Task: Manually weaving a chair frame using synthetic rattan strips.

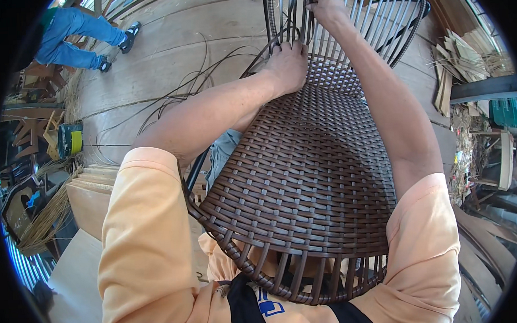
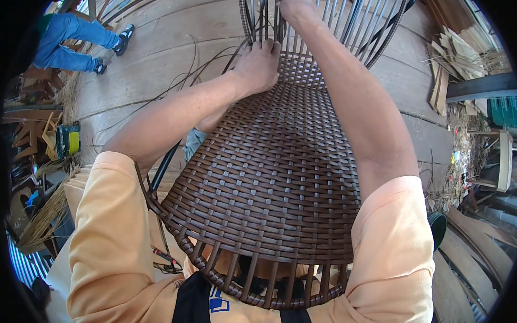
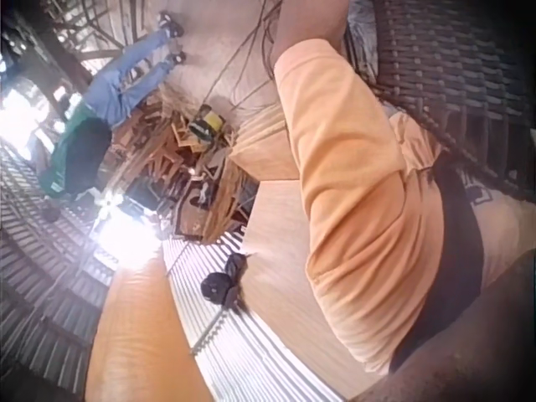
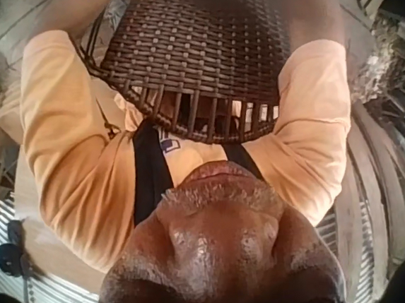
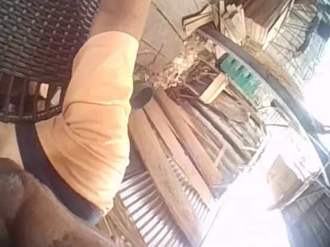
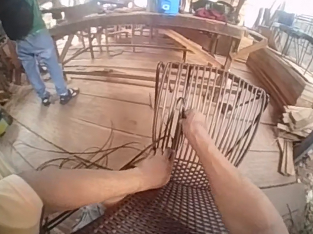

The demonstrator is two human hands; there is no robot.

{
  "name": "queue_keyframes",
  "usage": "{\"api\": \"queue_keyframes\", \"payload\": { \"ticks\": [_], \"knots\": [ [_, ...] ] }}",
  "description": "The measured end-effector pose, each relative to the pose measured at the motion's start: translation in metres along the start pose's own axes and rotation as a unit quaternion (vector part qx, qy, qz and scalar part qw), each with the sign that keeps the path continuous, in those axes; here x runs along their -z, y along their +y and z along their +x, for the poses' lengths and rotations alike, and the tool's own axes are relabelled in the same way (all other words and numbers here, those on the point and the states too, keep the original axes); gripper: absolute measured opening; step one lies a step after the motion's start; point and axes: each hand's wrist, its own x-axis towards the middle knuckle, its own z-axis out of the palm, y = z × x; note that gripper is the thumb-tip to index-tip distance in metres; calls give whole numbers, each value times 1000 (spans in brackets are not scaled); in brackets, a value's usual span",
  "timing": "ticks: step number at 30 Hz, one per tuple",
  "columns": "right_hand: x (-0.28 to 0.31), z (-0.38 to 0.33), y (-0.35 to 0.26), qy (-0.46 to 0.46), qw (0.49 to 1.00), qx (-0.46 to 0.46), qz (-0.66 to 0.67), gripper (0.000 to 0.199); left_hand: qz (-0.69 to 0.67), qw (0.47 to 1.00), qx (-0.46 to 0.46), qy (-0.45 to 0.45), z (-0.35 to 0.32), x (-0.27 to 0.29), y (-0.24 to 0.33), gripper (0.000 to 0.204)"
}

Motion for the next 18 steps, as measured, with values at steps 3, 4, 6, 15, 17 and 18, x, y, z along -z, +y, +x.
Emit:
{"api": "queue_keyframes", "payload": {
  "ticks": [3,4,6,15,17,18],
  "knots": [
    [27,-12,-43,-63,982,-157,84,23,8,999,26,-23,1,0,3,48],
    [10,-9,-31,18,997,-69,13,22,5,999,23,-21,3,0,6,48],
    [17,-12,-41,19,992,-96,74,22,14,1000,23,-11,-1,-4,6,48],
    [-5,-21,-28,195,980,-38,7,21,31,997,72,-29,13,-10,16,45],
    [-13,-19,-4,151,977,-38,144,20,5,998,69,-9,10,-10,16,43],
    [-13,-19,0,102,953,-35,283,20,-12,998,65,5,6,-10,13,42]
  ]
}}
